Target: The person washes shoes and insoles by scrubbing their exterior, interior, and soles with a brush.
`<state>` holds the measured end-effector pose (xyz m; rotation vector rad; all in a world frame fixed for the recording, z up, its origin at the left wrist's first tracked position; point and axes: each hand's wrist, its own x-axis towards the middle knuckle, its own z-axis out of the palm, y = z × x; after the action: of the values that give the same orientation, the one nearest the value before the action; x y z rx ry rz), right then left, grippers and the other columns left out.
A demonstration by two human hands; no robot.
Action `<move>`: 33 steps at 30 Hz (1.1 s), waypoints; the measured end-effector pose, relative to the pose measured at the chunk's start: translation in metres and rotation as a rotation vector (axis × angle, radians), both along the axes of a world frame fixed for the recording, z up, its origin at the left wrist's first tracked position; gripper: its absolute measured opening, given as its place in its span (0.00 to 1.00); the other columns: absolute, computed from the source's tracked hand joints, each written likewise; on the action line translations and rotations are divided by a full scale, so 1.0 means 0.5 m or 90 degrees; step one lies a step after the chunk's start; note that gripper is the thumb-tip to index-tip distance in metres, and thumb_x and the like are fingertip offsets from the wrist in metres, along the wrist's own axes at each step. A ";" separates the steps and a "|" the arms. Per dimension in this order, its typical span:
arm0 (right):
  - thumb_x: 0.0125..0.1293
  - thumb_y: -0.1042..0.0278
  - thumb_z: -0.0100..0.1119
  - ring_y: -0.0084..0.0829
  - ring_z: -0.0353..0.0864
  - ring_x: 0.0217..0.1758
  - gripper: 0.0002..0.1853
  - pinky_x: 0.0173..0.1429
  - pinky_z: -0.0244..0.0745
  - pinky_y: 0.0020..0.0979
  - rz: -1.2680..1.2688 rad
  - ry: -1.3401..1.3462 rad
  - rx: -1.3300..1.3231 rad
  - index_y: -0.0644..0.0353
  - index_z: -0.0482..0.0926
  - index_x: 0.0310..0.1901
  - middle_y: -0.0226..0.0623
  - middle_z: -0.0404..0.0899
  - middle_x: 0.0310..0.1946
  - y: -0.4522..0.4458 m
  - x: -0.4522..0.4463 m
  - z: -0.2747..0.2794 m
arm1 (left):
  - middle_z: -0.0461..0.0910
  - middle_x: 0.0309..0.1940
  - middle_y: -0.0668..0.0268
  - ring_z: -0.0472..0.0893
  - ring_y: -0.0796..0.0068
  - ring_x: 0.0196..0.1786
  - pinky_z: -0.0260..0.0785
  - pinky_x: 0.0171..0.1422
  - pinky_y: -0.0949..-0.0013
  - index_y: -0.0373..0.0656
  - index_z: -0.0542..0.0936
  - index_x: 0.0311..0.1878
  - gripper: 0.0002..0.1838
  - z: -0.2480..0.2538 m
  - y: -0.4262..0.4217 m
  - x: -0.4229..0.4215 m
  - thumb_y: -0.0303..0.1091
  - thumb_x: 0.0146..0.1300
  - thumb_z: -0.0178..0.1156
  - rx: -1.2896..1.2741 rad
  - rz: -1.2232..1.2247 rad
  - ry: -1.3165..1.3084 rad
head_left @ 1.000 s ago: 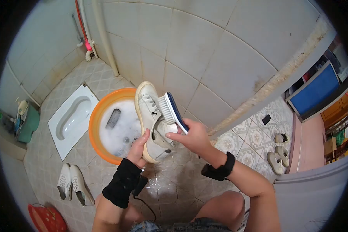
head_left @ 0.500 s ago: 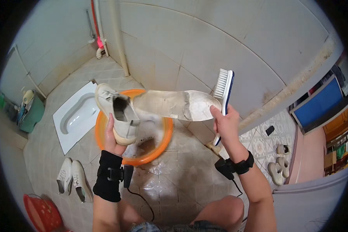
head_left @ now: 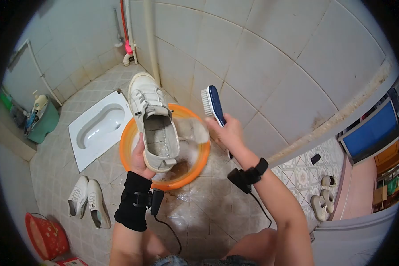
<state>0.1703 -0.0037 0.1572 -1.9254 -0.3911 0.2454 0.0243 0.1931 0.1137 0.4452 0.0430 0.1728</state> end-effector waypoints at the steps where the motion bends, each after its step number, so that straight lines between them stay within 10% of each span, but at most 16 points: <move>1: 0.59 0.57 0.55 0.31 0.77 0.18 0.17 0.24 0.68 0.32 -0.043 -0.104 -0.057 0.67 0.73 0.29 0.43 0.75 0.18 -0.010 -0.009 0.016 | 0.72 0.53 0.62 0.72 0.64 0.54 0.64 0.59 0.59 0.44 0.66 0.58 0.24 -0.005 0.000 0.001 0.49 0.65 0.44 -0.008 -0.008 0.000; 9: 0.61 0.50 0.50 0.38 0.74 0.16 0.19 0.22 0.69 0.35 0.295 -0.490 -0.383 0.60 0.69 0.27 0.41 0.72 0.16 -0.105 -0.167 0.117 | 0.69 0.55 0.59 0.71 0.65 0.56 0.63 0.61 0.61 0.40 0.59 0.62 0.28 -0.015 -0.023 0.005 0.44 0.63 0.50 0.075 -0.118 0.036; 16: 0.59 0.45 0.49 0.31 0.70 0.11 0.20 0.14 0.65 0.31 0.155 -0.706 -0.490 0.57 0.68 0.28 0.31 0.67 0.12 -0.070 -0.152 0.073 | 0.71 0.51 0.63 0.74 0.70 0.51 0.64 0.58 0.66 0.39 0.60 0.61 0.29 0.026 -0.104 0.014 0.39 0.60 0.56 0.148 -0.146 0.107; 23: 0.63 0.46 0.44 0.40 0.74 0.17 0.23 0.21 0.68 0.39 0.434 -0.288 -0.489 0.63 0.69 0.29 0.47 0.73 0.17 -0.145 -0.221 0.014 | 0.73 0.49 0.65 0.72 0.78 0.51 0.62 0.57 0.72 0.38 0.65 0.60 0.31 0.026 -0.139 0.008 0.34 0.53 0.64 0.496 -0.160 0.165; 28: 0.64 0.43 0.40 0.52 0.75 0.27 0.29 0.34 0.69 0.44 0.475 0.028 -0.395 0.68 0.75 0.28 0.51 0.75 0.22 -0.164 -0.218 -0.015 | 0.73 0.49 0.66 0.72 0.78 0.50 0.63 0.55 0.73 0.39 0.64 0.61 0.31 0.012 -0.164 0.006 0.38 0.55 0.62 0.459 -0.210 0.161; 33: 0.65 0.40 0.37 0.29 0.69 0.14 0.30 0.17 0.61 0.29 0.343 0.499 -0.217 0.61 0.72 0.24 0.36 0.70 0.13 -0.171 -0.213 -0.014 | 0.72 0.51 0.66 0.72 0.78 0.49 0.63 0.55 0.74 0.39 0.61 0.62 0.32 0.006 -0.185 0.007 0.38 0.57 0.60 0.402 -0.152 0.173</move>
<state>0.0639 -0.0892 0.1503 -1.8340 -0.3354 1.4401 0.0278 0.1006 0.1165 1.0962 0.2049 -0.1189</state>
